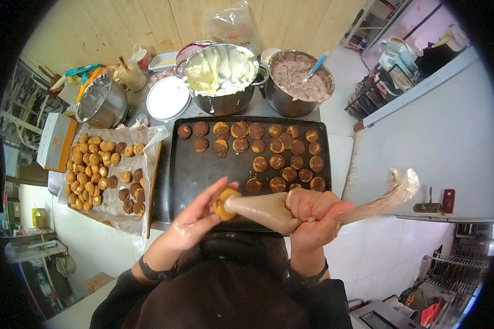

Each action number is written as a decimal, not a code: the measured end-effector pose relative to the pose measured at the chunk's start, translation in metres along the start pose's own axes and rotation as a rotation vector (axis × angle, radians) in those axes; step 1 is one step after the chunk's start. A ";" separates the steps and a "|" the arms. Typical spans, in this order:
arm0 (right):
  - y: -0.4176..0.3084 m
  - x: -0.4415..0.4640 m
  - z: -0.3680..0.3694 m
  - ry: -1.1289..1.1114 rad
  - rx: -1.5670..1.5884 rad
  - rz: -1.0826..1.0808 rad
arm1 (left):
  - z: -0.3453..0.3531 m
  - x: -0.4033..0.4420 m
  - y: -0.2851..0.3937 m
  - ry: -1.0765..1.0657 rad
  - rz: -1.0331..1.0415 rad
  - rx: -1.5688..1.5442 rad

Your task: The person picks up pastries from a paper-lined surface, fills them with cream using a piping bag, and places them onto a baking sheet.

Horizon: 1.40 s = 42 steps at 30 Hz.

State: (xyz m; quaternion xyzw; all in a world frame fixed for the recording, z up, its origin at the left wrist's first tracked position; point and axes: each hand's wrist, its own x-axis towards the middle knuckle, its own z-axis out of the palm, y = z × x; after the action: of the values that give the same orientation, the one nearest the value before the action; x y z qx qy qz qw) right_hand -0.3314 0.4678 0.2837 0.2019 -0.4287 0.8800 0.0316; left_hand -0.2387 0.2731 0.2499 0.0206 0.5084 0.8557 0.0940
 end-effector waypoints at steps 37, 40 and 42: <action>0.009 -0.002 0.035 0.001 0.119 0.119 | 0.008 0.002 -0.001 -0.119 -0.127 -0.372; 0.004 -0.004 0.033 -0.141 0.208 0.114 | 0.010 0.002 -0.002 -0.147 -0.108 -0.339; 0.002 -0.004 0.033 -0.171 0.194 0.087 | 0.011 0.002 -0.003 -0.146 -0.104 -0.288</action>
State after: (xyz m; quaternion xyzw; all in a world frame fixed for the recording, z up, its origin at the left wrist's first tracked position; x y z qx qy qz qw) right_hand -0.3176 0.4419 0.2991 0.2597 -0.3512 0.8973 -0.0629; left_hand -0.2384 0.2845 0.2528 0.0429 0.3725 0.9100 0.1769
